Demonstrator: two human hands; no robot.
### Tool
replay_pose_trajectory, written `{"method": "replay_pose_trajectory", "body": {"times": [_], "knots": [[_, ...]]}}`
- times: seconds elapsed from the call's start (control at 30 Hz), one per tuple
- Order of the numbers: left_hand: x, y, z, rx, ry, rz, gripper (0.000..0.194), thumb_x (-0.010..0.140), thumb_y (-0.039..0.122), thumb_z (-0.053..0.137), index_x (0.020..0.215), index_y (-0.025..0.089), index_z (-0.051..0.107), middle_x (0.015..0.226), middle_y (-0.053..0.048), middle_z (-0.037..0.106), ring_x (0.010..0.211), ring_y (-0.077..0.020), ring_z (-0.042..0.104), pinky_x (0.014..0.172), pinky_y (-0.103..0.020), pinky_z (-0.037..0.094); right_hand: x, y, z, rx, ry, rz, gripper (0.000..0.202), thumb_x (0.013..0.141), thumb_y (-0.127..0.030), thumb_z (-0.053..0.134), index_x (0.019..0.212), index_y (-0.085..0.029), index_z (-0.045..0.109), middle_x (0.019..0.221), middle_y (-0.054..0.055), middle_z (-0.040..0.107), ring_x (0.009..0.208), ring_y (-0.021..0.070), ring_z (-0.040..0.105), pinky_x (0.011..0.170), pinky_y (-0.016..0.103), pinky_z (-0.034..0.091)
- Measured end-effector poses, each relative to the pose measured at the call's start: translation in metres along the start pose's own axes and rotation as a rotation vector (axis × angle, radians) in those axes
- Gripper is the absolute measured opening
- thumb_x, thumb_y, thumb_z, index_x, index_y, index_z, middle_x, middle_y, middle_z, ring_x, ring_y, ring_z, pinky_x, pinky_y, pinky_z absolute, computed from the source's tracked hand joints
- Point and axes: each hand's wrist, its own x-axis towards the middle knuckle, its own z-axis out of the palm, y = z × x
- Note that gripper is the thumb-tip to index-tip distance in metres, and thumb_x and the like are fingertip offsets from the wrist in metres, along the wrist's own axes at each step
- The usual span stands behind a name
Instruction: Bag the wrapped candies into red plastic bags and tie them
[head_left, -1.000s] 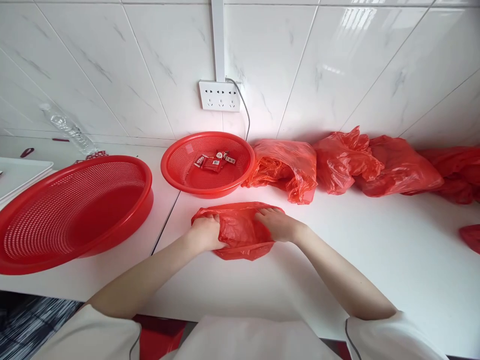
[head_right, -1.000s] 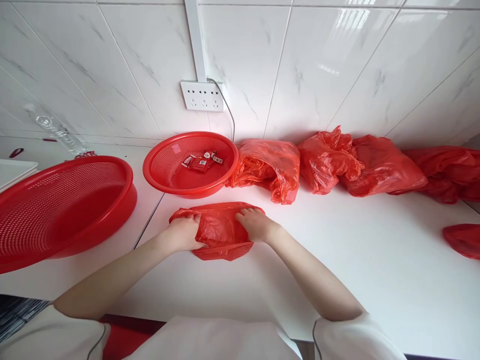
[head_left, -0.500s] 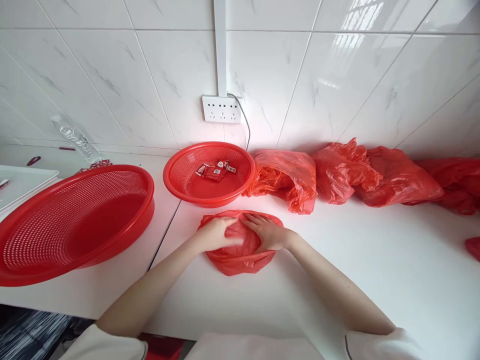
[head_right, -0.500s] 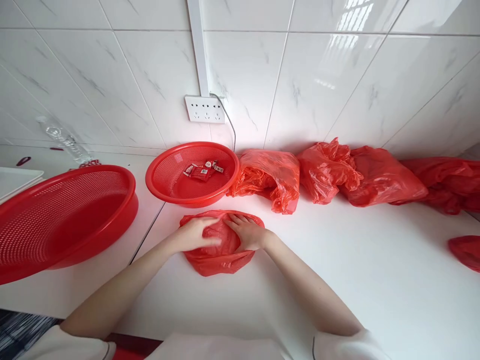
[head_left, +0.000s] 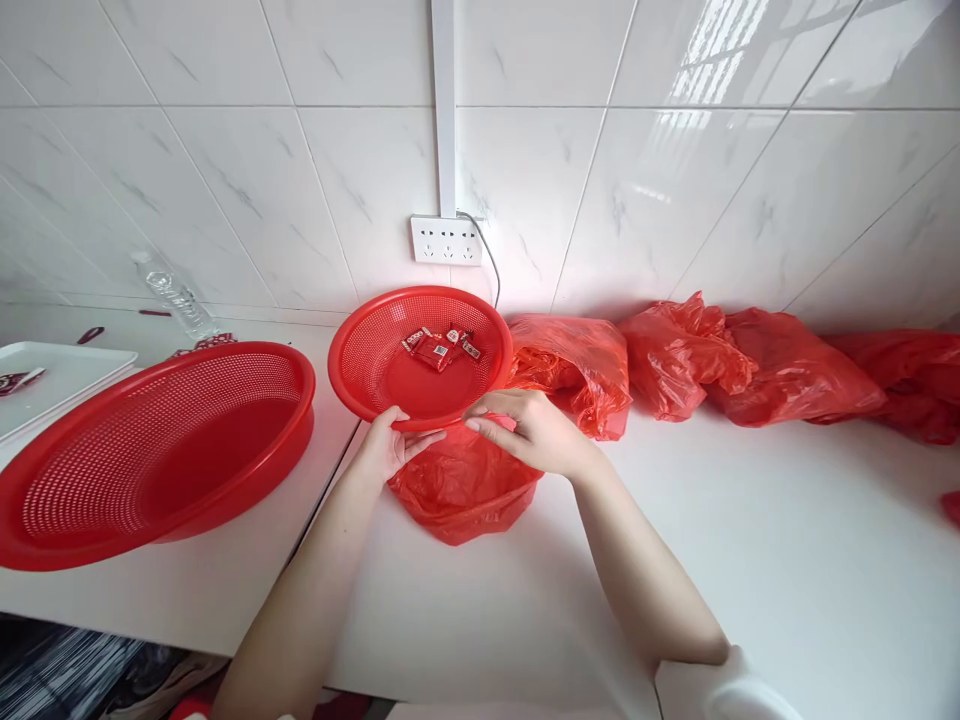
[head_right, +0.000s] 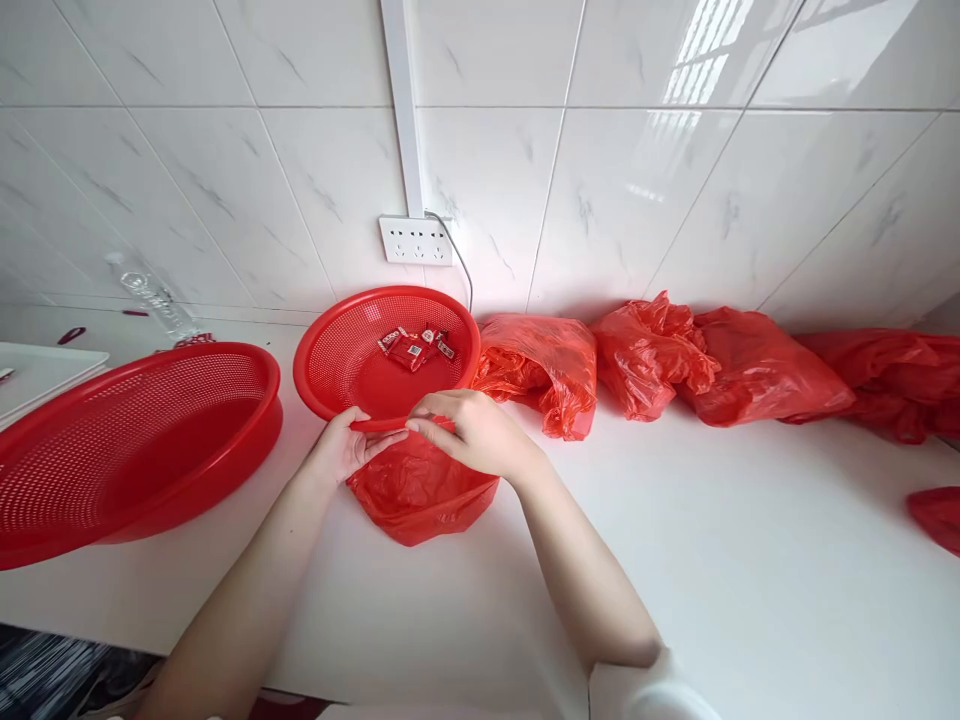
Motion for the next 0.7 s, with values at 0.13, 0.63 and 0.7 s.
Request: {"method": "replay_pose_trajectory", "body": {"times": [0.13,0.63,0.7], "knots": [[0.002,-0.019,-0.005,-0.059,0.03,0.074,0.012,0.074,0.023,0.048,0.083,0.018,0.053,0.101,-0.009,0.072,0.101,-0.0195,0.069,0.091,-0.033,0.057,-0.001,0.0,0.0,0.022,-0.039,-0.016,0.026,0.099,-0.034,0.047,0.102,-0.019,0.068,0.099,0.004,0.072,0.087,0.0153,0.066,0.079,0.027,0.049],[-0.002,-0.067,0.008,-0.203,-0.152,0.108,0.026,0.073,0.021,0.05,0.096,0.013,0.061,0.113,-0.01,0.071,0.109,-0.0271,0.066,0.095,-0.044,0.054,-0.008,0.064,0.016,-0.611,-0.023,0.268,0.023,0.098,-0.033,0.046,0.103,-0.018,0.063,0.093,0.007,0.068,0.084,0.0196,0.063,0.076,0.029,0.043],[-0.005,-0.068,0.01,-0.229,-0.184,0.082,0.028,0.074,0.02,0.049,0.099,0.011,0.061,0.112,-0.011,0.071,0.109,-0.0272,0.066,0.097,-0.044,0.053,-0.006,0.068,0.025,-0.627,0.015,0.321,0.028,0.096,-0.034,0.05,0.115,-0.016,0.059,0.099,0.009,0.068,0.089,0.0224,0.064,0.079,0.03,0.044]]}}
